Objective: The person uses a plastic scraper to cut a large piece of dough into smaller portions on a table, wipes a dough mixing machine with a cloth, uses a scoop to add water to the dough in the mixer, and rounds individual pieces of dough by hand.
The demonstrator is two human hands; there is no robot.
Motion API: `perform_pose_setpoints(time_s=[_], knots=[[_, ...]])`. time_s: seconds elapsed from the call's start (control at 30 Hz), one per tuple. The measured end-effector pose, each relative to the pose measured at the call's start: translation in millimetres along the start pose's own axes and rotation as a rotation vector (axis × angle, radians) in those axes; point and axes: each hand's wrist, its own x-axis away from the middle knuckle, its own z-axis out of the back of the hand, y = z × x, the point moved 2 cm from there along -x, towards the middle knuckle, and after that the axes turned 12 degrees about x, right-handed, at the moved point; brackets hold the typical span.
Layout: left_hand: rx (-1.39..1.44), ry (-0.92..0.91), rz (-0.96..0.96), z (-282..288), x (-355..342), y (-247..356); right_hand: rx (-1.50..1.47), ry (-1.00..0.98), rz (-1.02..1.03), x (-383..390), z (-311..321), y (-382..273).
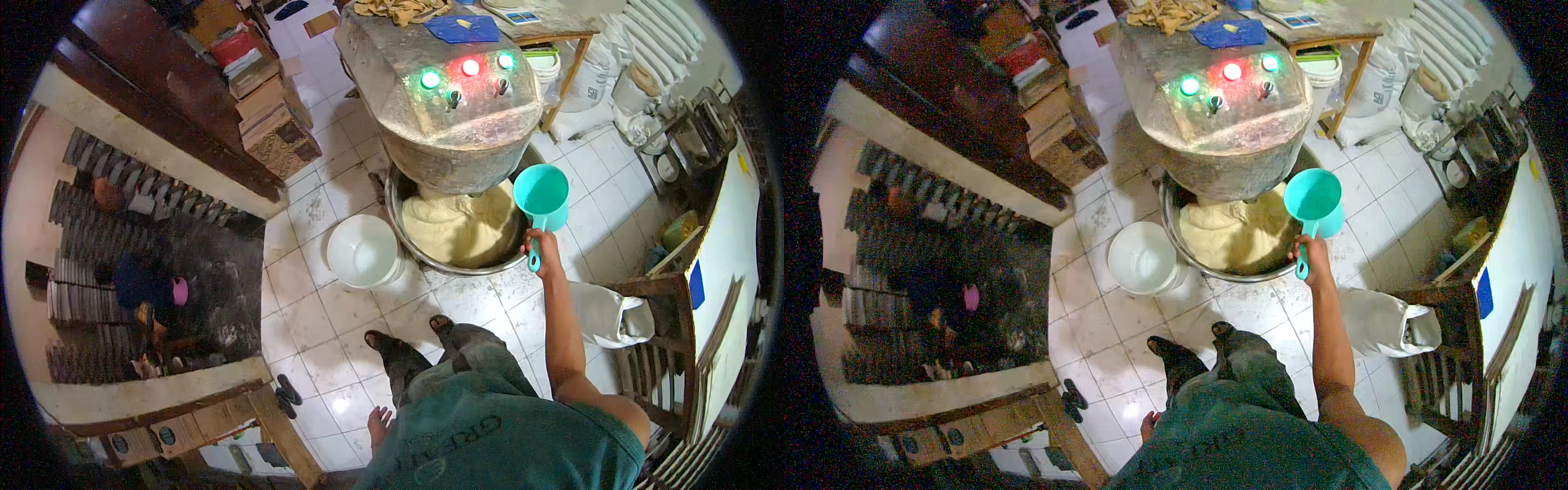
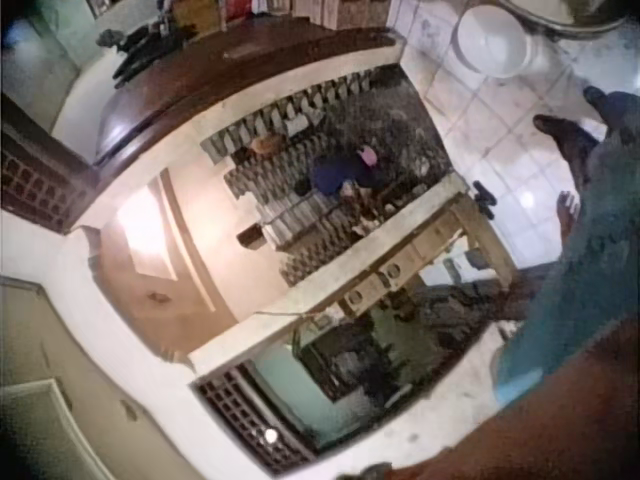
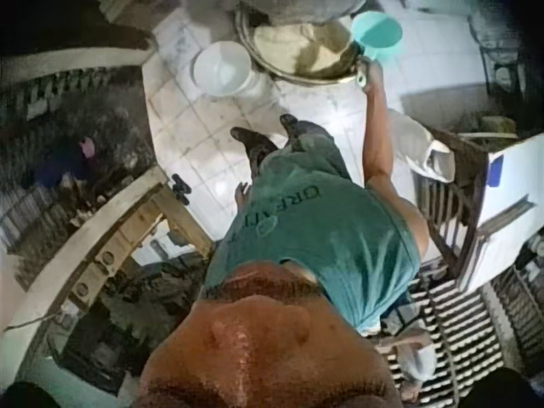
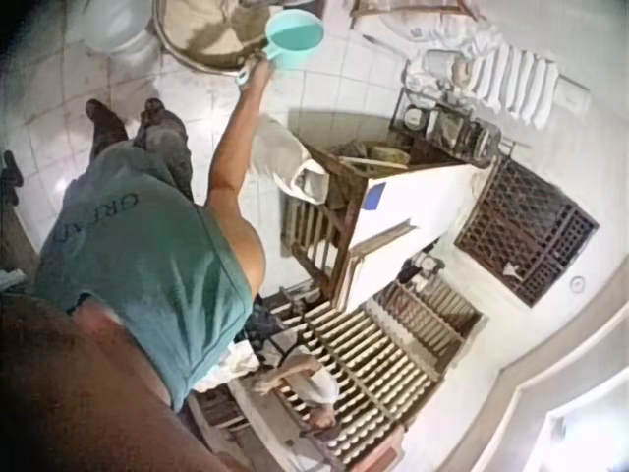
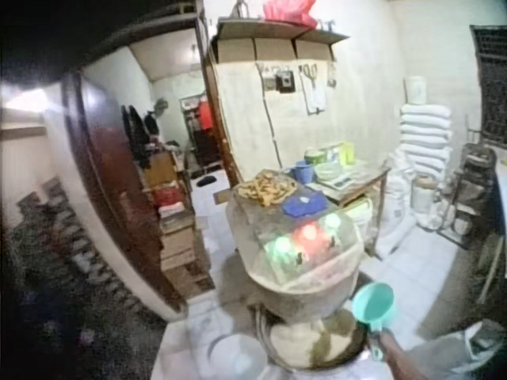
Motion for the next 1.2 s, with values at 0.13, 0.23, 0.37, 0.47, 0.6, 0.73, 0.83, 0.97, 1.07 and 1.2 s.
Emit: perform_pose_setpoints(time_s=[0.13,0.23,0.37,0.47,0.6,0.73,0.83,0.97,1.07,1.2], knots=[[0.445,0.061,0.243,38.6,-43.4,-56.9,0.389,0.078,0.135,-19.5,-5.8,31.8],[0.458,-0.053,0.032,36.7,-49.0,-66.4,0.446,0.063,0.090,-14.6,-16.4,40.8],[-0.369,-0.269,-0.294,58.6,-55.9,-78.5,0.298,-0.090,-0.046,-16.0,-32.0,39.9],[-0.962,-0.232,-0.220,-33.7,-27.6,10.8,0.047,0.036,-0.100,-12.8,8.5,20.3],[0.345,-0.022,0.001,20.4,-54.4,-27.6,-0.048,-0.129,-0.084,-12.3,-2.7,-7.2],[0.261,0.010,0.108,-25.4,-39.2,34.0,0.022,0.017,0.028,-6.2,21.3,-33.6],[0.214,-0.009,0.044,-15.5,-38.4,28.8,0.116,0.053,0.135,-3.7,21.5,-38.2],[0.221,0.037,0.129,-20.2,-48.3,27.7,0.435,0.267,0.301,-30.4,29.4,-1.6],[0.151,0.027,0.147,-28.5,-52.7,25.9,0.721,0.318,0.320,-88.8,70.1,56.9],[0.032,0.013,0.122,-19.1,-48.8,14.3,0.497,0.165,0.181,-64.5,34.7,34.8]])
